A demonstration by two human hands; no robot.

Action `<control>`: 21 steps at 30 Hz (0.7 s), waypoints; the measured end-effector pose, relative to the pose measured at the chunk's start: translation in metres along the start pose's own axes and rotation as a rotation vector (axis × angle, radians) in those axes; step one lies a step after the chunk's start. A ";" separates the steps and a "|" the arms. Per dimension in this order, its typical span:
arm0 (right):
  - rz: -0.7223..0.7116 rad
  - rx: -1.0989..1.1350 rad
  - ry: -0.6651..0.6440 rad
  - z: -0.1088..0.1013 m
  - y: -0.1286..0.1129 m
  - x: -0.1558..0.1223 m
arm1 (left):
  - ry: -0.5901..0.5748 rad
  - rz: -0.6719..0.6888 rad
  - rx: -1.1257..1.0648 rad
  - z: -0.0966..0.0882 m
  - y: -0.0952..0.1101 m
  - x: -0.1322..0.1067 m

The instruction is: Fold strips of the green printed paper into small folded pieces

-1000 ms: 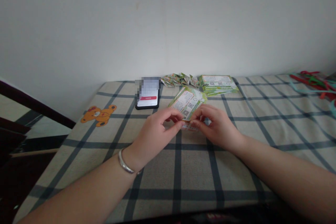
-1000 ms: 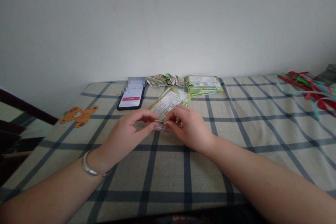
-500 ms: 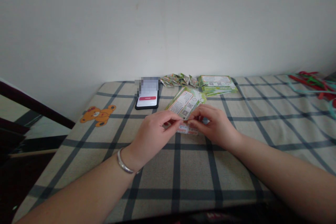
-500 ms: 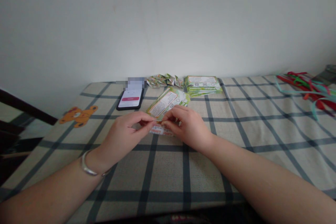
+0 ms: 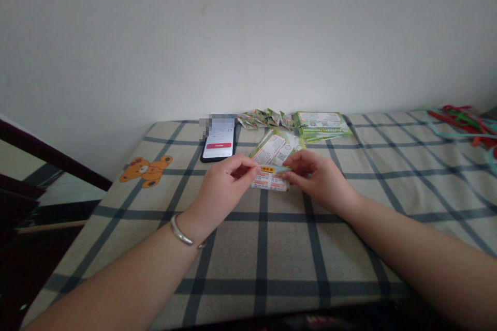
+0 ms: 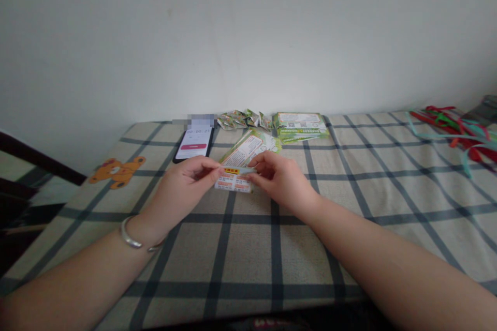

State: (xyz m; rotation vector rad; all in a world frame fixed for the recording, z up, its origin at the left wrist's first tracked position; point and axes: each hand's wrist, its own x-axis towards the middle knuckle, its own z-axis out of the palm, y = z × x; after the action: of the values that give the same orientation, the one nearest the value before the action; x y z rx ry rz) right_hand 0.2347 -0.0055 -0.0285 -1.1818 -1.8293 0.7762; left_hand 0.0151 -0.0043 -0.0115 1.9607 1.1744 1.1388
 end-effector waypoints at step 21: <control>0.086 0.099 -0.010 0.001 0.013 0.007 | -0.081 -0.130 -0.199 0.006 -0.017 0.004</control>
State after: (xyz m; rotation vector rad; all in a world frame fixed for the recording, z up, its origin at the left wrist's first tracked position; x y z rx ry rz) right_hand 0.2378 0.0052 -0.0373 -1.2009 -1.7364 0.9121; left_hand 0.0150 0.0064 -0.0264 1.7378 1.0859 1.0562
